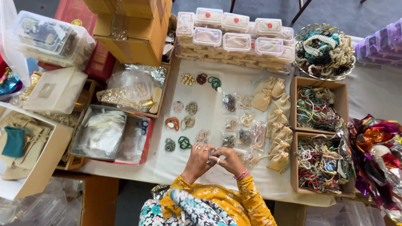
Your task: The person sits at a table and repeatedly picks up small jewelry items, such as rings and bracelets, from a white surface. They place each item into a small clear plastic bag, seal it, and set it aside. The workspace is cluttered with boxes, containers, and various jewelry pieces.
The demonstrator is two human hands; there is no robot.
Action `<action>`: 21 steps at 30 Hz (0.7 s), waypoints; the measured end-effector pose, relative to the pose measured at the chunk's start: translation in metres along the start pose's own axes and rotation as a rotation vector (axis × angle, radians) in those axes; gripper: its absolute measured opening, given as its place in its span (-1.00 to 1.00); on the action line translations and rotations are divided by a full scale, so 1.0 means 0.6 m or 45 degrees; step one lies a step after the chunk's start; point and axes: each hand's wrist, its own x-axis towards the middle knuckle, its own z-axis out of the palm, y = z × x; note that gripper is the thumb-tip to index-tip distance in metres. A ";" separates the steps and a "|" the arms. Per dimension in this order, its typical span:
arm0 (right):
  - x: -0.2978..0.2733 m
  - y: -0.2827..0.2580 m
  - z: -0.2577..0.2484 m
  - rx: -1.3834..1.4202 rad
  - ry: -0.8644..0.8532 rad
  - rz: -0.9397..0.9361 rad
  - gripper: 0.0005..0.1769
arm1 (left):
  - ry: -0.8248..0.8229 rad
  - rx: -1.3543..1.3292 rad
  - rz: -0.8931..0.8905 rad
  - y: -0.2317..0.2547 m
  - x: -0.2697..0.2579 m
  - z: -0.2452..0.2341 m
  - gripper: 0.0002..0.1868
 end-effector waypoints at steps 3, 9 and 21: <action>0.017 0.008 -0.006 -0.052 -0.011 -0.023 -0.85 | 0.018 -0.055 -0.014 0.005 0.009 -0.006 -0.54; 0.121 0.031 0.017 0.141 0.251 0.057 -0.82 | 0.088 -0.307 -0.563 -0.010 0.024 -0.017 -0.49; 0.330 0.074 0.073 -0.915 0.004 -0.407 -0.18 | 0.214 -0.319 -0.619 -0.011 0.007 -0.033 -0.31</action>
